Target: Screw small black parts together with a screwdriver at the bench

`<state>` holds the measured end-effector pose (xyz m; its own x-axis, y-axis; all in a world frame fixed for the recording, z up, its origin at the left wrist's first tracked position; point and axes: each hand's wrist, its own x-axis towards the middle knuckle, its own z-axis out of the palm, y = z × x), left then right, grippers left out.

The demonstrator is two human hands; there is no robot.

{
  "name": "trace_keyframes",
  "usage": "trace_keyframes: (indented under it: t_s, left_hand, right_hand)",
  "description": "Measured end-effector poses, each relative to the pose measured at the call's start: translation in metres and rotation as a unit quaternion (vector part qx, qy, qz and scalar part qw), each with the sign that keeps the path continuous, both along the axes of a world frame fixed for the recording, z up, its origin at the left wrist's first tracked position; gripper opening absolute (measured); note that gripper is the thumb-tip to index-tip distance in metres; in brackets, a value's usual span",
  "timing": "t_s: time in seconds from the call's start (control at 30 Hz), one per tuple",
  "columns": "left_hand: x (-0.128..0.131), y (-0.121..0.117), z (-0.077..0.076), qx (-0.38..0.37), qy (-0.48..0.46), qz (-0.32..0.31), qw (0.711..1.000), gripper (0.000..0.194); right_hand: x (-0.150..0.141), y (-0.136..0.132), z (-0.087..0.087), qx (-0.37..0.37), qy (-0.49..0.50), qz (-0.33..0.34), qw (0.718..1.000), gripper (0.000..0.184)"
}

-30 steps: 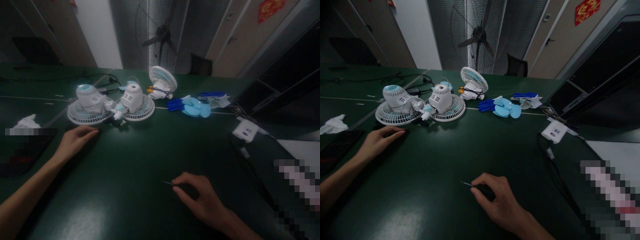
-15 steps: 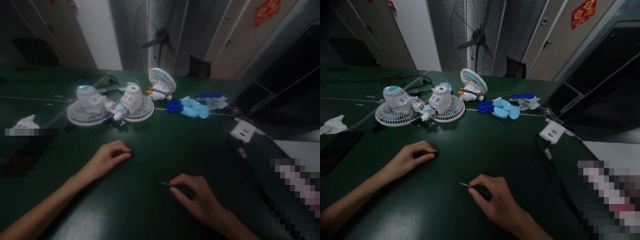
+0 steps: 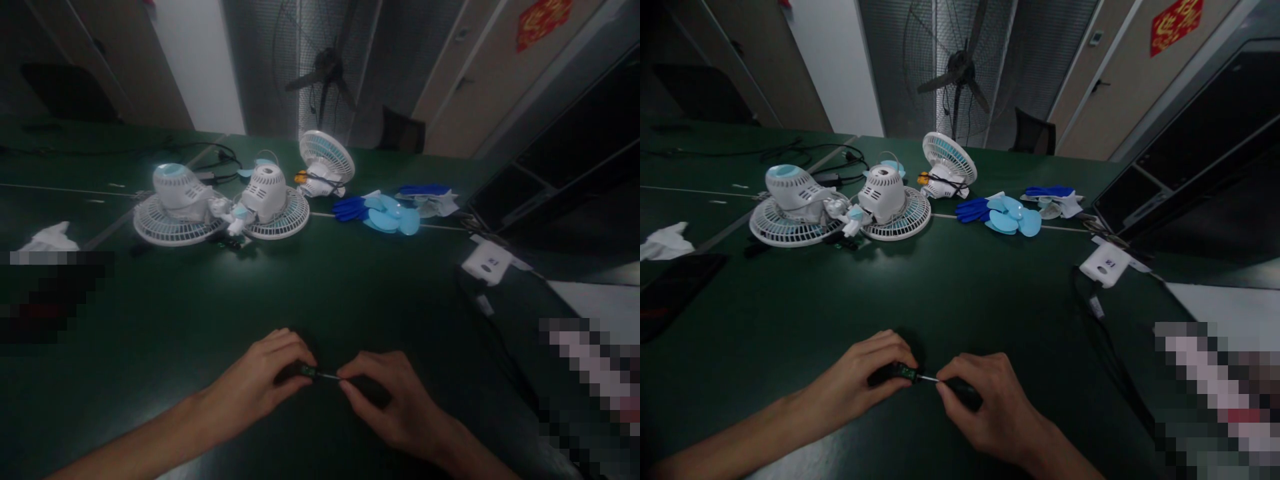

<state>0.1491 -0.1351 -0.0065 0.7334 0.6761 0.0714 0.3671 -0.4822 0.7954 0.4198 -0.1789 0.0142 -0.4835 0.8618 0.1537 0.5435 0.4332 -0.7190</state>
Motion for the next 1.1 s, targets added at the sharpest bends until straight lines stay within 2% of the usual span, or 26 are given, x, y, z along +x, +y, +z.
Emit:
trace_keyframes:
  t_s: [0.2, 0.4, 0.57, 0.77, 0.93, 1.1]
  left_hand:
    - [0.003, -0.001, 0.000, -0.006, 0.000, -0.002, 1.000, 0.016]
    - [0.001, 0.002, -0.002, -0.015, -0.007, 0.004, 1.000, 0.013]
    - [0.000, 0.003, -0.001, -0.016, -0.009, 0.002, 1.000, 0.013]
    - [0.000, 0.006, 0.005, 0.002, 0.009, -0.007, 1.000, 0.011]
    - [-0.014, 0.002, 0.014, 0.071, 0.072, -0.039, 0.994, 0.019]
    - [-0.054, -0.004, 0.005, 0.171, 0.141, -0.020, 0.975, 0.029]
  right_hand:
    - [-0.003, -0.002, 0.000, -0.002, -0.027, 0.003, 1.000, 0.010]
    - [-0.005, 0.000, -0.008, 0.003, -0.002, 0.009, 1.000, 0.009]
    - [-0.004, 0.001, -0.014, 0.020, 0.043, -0.072, 0.996, 0.008]
    - [0.000, -0.001, -0.013, 0.005, 0.023, -0.048, 0.999, 0.010]
    - [0.004, -0.003, -0.015, 0.011, 0.028, -0.064, 0.998, 0.009]
    - [0.004, -0.001, -0.014, 0.009, 0.033, -0.070, 0.997, 0.008]
